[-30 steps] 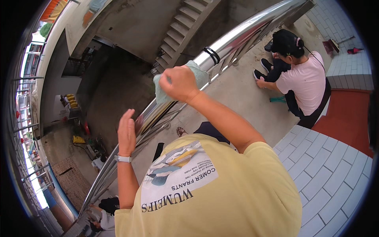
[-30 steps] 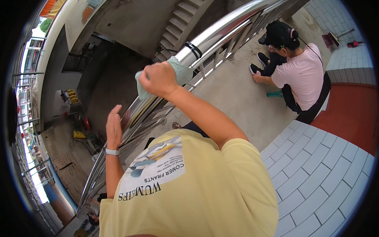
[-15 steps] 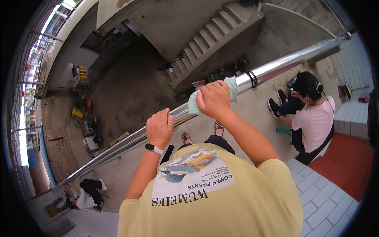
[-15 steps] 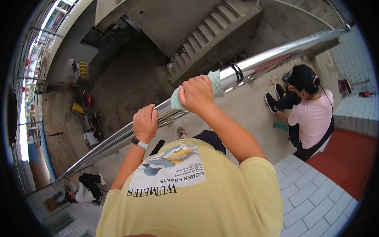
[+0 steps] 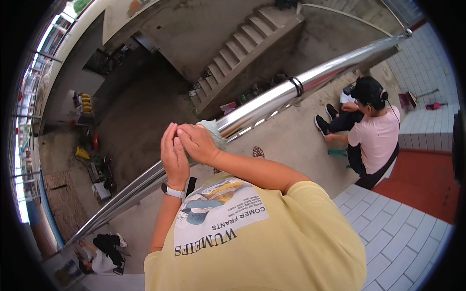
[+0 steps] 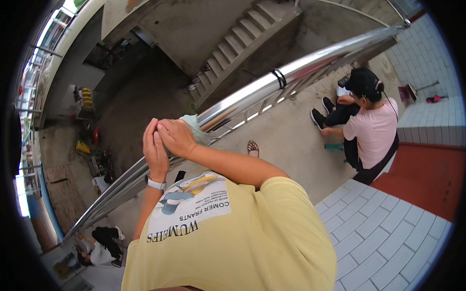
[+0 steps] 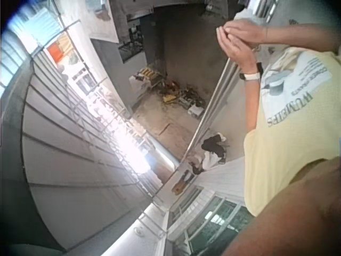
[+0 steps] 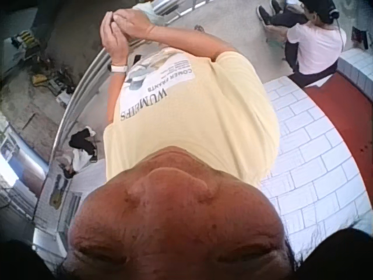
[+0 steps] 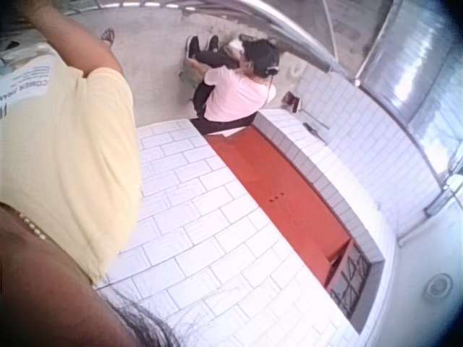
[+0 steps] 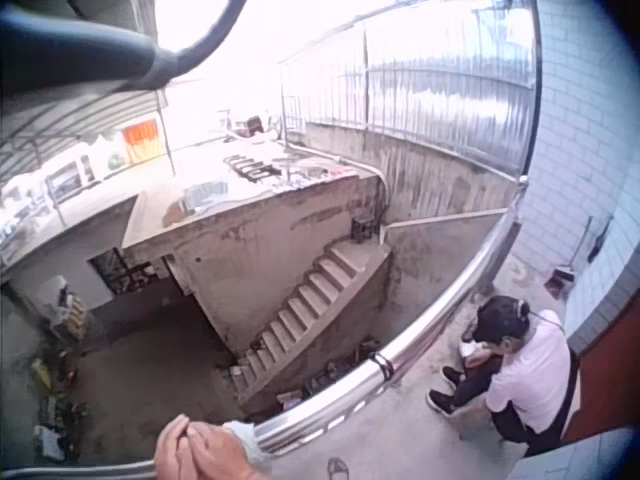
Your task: The person wipes a stainless steel balcony handrail using a cloth, moving along the length of the rail and cleaning the vertical balusters.
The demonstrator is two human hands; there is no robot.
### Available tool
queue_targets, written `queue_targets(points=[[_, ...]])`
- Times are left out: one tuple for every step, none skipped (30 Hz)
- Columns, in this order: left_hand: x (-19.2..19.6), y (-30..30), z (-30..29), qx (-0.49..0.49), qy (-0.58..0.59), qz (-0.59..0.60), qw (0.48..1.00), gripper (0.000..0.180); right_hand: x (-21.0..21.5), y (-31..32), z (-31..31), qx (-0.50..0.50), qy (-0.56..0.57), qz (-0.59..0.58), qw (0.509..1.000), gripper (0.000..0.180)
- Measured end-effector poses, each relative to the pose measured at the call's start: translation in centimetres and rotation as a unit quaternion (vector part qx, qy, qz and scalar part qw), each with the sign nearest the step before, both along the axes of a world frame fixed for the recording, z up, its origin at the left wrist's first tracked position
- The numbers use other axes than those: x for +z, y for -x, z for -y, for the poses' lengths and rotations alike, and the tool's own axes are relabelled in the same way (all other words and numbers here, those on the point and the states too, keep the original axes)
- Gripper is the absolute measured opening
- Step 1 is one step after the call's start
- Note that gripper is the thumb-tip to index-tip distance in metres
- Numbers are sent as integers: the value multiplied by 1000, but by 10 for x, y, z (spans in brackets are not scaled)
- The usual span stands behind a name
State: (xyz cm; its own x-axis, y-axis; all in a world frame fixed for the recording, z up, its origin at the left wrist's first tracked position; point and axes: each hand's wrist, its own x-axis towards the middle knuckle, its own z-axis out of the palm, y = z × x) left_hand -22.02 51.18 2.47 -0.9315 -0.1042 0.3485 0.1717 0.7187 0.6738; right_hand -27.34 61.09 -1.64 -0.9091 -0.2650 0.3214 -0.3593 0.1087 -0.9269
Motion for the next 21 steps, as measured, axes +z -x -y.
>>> queue_targets(points=[[0,2,-5,-8,-1,2,1000,36,3,5,0,-16,82,67,994,20],[-1,5,-12,-20,29,1,999,39,5,11,-3,-31,163,132,977,20],[-2,8,-20,-31,58,0,998,44,5,20,-17,-74,154,89,981,21],[-7,9,-26,-51,58,12,997,52,10,31,-38,-107,95,13,990,20],[-16,10,-30,-100,68,40,992,52,9,44,-58,-154,22,-97,983,19],[-17,9,-40,-143,97,66,983,53,14,53,-87,-177,-50,-148,972,16],[-19,10,-47,-168,254,55,951,65,12,62,-110,-201,-156,-197,947,12],[-17,15,-53,-172,252,57,951,65,-2,74,-132,-220,-226,-228,921,18],[-10,22,-59,-185,258,74,945,71,-15,77,-156,-213,-314,-231,896,22],[-7,29,-63,-198,266,91,939,77,-22,78,-171,-204,-396,-232,865,26],[-13,41,-61,-208,257,118,936,83,-21,77,-172,-206,-395,-231,865,26],[-15,50,-61,-209,260,117,935,83,-19,74,-171,-203,-369,-230,878,28],[-13,57,-60,-227,244,163,929,80,-17,73,-169,-198,-339,-231,890,30],[-12,64,-60,-244,228,209,919,78,-17,73,-170,-199,-334,-231,892,30],[-18,68,-59,-251,209,198,924,74,-17,73,-171,-197,-347,-226,889,30],[-18,72,-63,-250,214,198,923,74,-18,72,-172,-194,-360,-221,885,30],[-18,76,-68,-244,216,231,917,72,-19,74,-174,-195,-349,-225,888,33],[-18,81,-74,-239,216,264,909,71,-19,73,-176,-195,-346,-225,890,33],[-17,83,-81,-238,215,250,914,68,-17,73,-176,-165,-346,-230,894,34],[-17,88,-89,-234,215,249,915,68,-15,74,-179,-136,-348,-237,897,35],[-18,92,-98,-241,223,228,917,66,-13,74,-181,-131,-347,-240,897,35]])
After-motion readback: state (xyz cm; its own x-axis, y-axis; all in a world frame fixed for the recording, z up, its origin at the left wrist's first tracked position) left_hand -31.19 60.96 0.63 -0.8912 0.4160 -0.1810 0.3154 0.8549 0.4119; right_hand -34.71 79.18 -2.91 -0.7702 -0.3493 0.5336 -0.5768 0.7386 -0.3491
